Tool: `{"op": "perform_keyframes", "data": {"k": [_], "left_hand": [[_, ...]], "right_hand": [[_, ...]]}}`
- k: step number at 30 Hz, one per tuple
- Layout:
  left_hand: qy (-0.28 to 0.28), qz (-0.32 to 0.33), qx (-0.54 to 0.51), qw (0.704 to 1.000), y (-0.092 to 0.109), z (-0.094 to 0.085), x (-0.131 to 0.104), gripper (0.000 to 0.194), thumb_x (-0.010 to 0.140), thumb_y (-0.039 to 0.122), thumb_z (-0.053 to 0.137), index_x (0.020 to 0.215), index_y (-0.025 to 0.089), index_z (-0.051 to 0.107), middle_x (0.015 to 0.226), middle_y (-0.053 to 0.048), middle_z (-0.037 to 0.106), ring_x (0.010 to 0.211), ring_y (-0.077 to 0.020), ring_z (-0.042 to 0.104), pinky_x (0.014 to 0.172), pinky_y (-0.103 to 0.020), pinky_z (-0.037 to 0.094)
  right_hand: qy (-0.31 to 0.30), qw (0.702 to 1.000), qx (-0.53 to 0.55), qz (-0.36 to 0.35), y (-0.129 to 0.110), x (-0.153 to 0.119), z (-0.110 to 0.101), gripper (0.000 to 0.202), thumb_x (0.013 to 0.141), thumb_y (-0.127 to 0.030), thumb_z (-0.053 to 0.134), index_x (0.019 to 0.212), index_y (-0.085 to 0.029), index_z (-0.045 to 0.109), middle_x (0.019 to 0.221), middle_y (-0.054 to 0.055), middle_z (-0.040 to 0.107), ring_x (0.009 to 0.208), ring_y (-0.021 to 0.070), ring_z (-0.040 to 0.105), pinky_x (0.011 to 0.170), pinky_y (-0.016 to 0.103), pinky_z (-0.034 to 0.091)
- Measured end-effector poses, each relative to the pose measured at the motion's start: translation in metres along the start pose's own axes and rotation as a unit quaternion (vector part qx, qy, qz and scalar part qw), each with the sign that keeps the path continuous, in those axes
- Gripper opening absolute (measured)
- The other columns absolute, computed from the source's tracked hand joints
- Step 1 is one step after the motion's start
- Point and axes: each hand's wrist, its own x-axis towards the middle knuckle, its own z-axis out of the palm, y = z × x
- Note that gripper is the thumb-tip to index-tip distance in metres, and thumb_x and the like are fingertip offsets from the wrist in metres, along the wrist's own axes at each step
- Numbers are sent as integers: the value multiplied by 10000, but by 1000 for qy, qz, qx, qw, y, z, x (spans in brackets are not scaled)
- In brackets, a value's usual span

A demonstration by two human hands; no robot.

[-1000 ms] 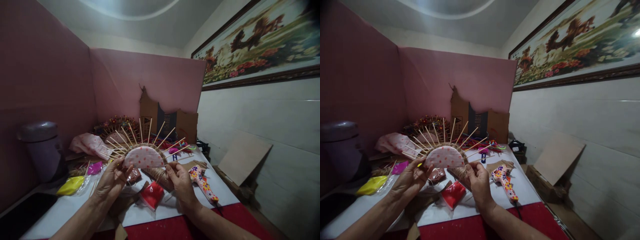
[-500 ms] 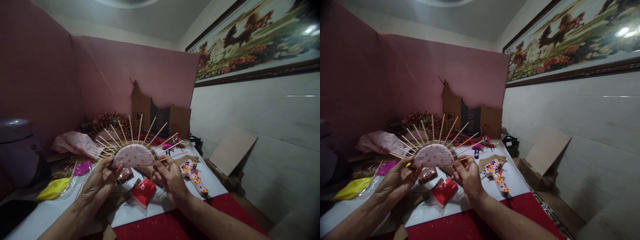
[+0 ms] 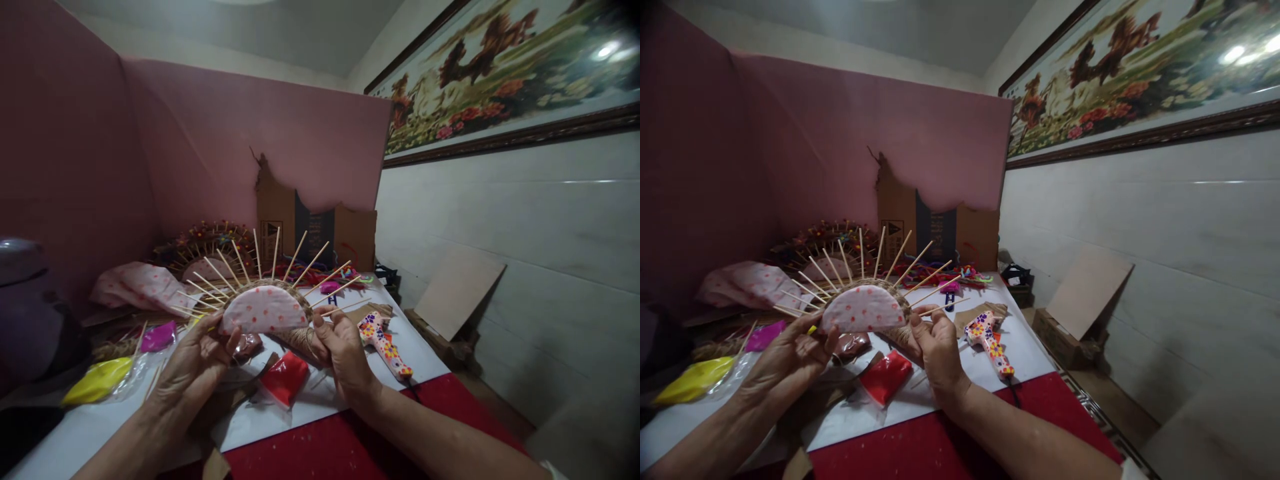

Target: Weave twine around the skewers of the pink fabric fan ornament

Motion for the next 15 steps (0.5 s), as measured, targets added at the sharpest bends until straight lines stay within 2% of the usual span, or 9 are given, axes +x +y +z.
{"op": "perform_keyframes", "data": {"k": [11,15], "left_hand": [[21,3,-2,1000,2,7,-6,178,839,31,432,745,147,529,754,-45,613,528,-87,608,483,-164,547],[9,-5,1,1000,3,7,-6,171,834,29,433,757,150,528,756,-50,615,549,-100,621,464,-163,541]], "right_hand": [[-13,1000,-17,-17,1,-4,0,276,767,-400,632,868,-200,471,422,-121,368,363,39,252,383,163,184],[-24,999,-17,-30,0,-4,0,287,763,-402,639,869,-197,470,427,-124,360,370,36,259,389,165,190]]}}
